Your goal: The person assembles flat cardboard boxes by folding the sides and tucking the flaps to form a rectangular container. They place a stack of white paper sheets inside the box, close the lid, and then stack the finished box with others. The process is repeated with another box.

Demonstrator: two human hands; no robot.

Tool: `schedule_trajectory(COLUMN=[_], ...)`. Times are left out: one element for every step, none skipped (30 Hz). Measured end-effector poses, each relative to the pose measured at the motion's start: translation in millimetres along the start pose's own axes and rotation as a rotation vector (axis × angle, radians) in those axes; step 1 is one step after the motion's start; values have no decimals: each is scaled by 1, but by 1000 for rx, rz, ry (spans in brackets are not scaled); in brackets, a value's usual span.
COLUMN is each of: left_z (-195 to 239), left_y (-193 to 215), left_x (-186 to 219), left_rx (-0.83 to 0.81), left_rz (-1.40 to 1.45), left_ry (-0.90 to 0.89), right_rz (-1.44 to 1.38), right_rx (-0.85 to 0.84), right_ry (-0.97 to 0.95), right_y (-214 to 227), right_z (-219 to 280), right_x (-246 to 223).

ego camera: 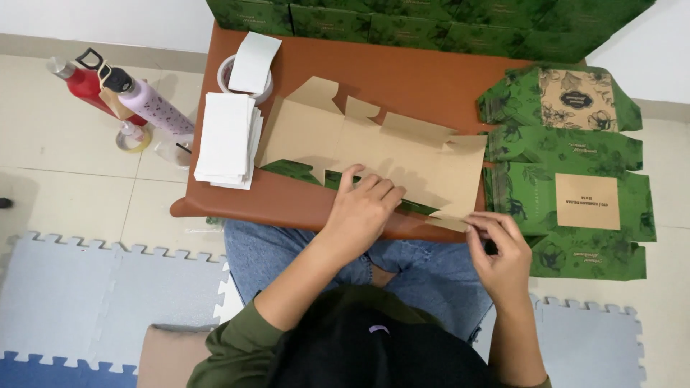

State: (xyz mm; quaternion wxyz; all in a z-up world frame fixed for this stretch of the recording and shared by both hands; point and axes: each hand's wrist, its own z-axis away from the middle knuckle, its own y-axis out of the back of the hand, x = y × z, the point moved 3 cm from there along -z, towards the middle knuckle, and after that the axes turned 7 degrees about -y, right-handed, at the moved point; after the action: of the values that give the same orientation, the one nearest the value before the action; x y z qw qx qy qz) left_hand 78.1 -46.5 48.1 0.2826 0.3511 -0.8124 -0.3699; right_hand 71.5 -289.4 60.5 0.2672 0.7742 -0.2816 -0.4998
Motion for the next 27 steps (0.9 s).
schedule_trajectory(left_z=[2, 3, 6, 5, 5, 5, 7, 8, 10, 9, 9, 8, 8, 8, 7, 7, 6, 6, 6, 6, 7, 6, 5, 5, 1, -3, -8], left_y=[-7, -13, -19, -18, -15, -13, -14, -14, -15, -14, -14, -14, -13, -12, -12, -12, -11, -11, -10, -10, -9, -8, -7, -5, 1, 8, 15], left_x=[-2, -5, -7, -6, -6, -5, -5, -6, -6, -6, -5, -3, -4, -5, -5, -5, -6, -6, -6, -6, -6, -4, -3, -2, 5, 12, 19], left_rx=[2, 9, 15, 15, 26, 38, 39, 44, 50, 51, 64, 76, 76, 73, 71, 70, 63, 56, 57, 58, 61, 62, 58, 54, 56, 64, 70], left_rz=[2, -1, -5, -3, -3, -4, -5, 8, 22, 20, 24, 28, 31, 29, 27, 31, 40, 49, 48, 67, 84, 81, 87, 92, 89, 126, 164], left_ry=[-2, -5, -6, -6, -12, -19, -14, -11, -9, -6, 0, 6, 5, 2, -3, -7, -12, -18, -19, -20, -19, -18, -22, -26, -25, -41, -59], right_rz=[3, -2, -8, -7, 7, 20, 19, 25, 31, 30, 56, 83, 85, 127, 169, 172, 183, 194, 193, 202, 209, 208, 193, 177, 175, 187, 199], right_rx=[2, 28, 52, 52, 81, 111, 107, 137, 169, 166, 179, 191, 191, 197, 204, 207, 186, 165, 166, 148, 130, 130, 109, 87, 88, 74, 62], right_ry=[-1, 46, 93, 92, 122, 153, 156, 154, 152, 155, 161, 168, 166, 206, 244, 241, 271, 301, 302, 342, 385, 388, 381, 374, 378, 394, 408], right_y=[-3, -5, -8, -11, -13, -15, -19, -22, -24, -26, -27, -28, -28, -28, -27, -25, -25, -24, -25, -27, -29, -27, -27, -27, -24, -22, -20], right_z=[-1, -1, -1, -2, -2, -2, -1, 0, 0, 0, 0, 0, 0, -1, -1, -3, -5, -7, -8, -7, -8, -9, -11, -13, -16, -18, -20], right_x=[-1, -4, -6, -8, -11, -15, -14, -12, -11, -14, -17, -20, -24, -29, -35, -40, -46, -52, -53, -55, -57, -57, -57, -57, -56, -56, -56])
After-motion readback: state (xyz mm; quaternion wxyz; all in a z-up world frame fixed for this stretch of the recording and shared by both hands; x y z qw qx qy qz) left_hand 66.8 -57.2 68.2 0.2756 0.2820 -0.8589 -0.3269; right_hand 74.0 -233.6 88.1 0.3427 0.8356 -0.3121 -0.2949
